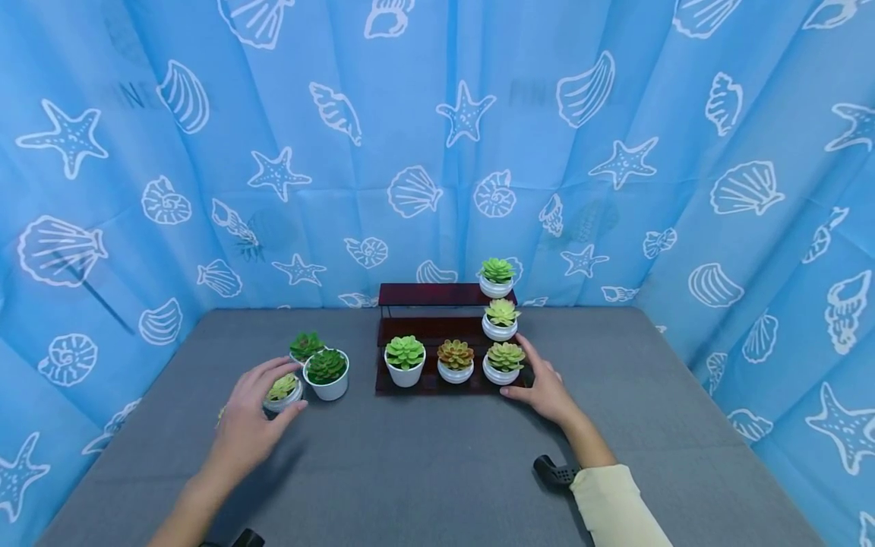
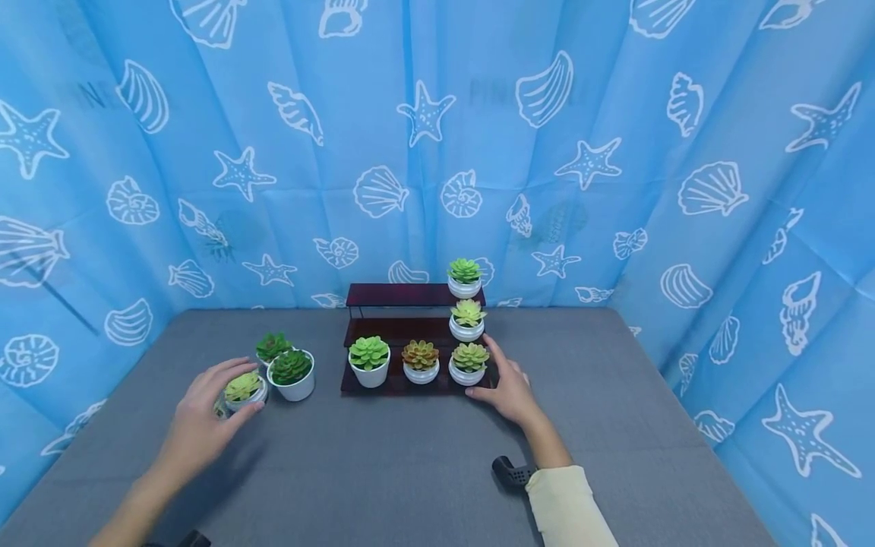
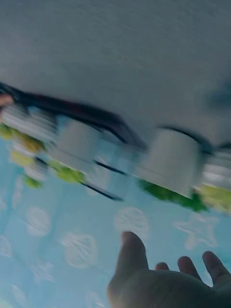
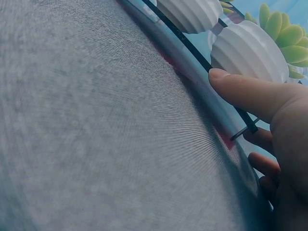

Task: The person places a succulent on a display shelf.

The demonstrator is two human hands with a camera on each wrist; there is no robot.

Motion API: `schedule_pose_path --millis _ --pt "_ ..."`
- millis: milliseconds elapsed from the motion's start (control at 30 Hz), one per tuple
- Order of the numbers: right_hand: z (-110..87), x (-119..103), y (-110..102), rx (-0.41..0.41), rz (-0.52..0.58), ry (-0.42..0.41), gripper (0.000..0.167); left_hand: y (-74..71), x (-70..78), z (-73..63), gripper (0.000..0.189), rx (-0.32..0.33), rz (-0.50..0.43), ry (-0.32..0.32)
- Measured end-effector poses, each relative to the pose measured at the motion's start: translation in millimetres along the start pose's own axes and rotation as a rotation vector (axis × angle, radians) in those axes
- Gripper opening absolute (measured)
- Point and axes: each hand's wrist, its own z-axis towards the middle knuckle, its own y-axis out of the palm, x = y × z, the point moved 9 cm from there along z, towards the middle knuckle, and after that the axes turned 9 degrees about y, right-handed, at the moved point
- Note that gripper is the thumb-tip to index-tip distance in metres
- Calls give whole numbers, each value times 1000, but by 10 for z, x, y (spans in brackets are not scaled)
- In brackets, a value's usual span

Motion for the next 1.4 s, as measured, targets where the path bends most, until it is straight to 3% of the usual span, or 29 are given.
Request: schedule_pose_path --millis 167,400,600,800,1000,1233,1400 --pt "22 -3 -9 3 -5 0 101 -149 -302 -103 68 -50 16 -99" --pt "20 25 -13 1 -4 7 101 -144 -702 -332 83 -251 62 -303" --pt "16 18 -25 10 7 -1 102 -50 -893 -522 100 -418 80 -457" --pt "18 12 -35 10 9 12 102 -12 -1020 -637 109 -495 100 -593" --pt "12 4 -50 11 8 15 101 23 -1075 -720 112 -543 88 -662" --pt "7 14 -35 12 1 10 101 10 -1108 -760 100 -488 98 -657" --pt "-8 20 0 1 -1 2 101 -8 -1091 -772 99 -488 92 -653"
